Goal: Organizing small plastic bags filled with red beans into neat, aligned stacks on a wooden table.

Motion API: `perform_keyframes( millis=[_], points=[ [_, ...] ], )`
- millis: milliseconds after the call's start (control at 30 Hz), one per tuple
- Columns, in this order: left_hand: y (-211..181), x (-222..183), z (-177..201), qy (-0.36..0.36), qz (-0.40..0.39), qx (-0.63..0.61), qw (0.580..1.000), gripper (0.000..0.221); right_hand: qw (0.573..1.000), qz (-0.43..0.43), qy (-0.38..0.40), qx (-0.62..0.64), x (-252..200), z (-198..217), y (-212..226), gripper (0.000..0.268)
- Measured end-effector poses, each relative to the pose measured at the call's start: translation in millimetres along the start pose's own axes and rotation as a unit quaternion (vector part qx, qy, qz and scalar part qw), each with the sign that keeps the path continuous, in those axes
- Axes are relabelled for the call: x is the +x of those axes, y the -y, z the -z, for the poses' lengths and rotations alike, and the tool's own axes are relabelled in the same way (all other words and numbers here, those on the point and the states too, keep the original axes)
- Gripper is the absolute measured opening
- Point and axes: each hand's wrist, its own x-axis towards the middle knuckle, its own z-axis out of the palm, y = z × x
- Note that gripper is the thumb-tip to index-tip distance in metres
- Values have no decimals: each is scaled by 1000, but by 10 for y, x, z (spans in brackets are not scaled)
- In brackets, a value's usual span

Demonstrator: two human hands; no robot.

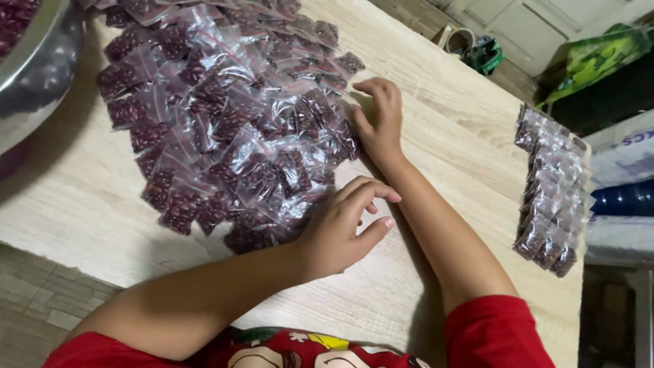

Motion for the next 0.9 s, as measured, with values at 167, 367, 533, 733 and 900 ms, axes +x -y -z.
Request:
perform_keyframes(
  millis=[167,367,533,733,900],
  points=[
    [37,36,7,-6,-16,9,1000,27,1000,11,12,-24,219,-139,-6,23],
    [-53,31,1,-72,63,-104,990,47,993,-71,-49,80,234,349,244,8],
    [-24,154,93,-147,175,-131,965,84,897,-215,41,383,113,1148,1091,8],
    [62,179,45,-54,171,-170,969,31,914,-229,114,316,-78,1175,1391,7],
    [-4,172,107,-25,218,-110,969,24,922,-234,173,253,-75,1241,1425,16]
  ],
)
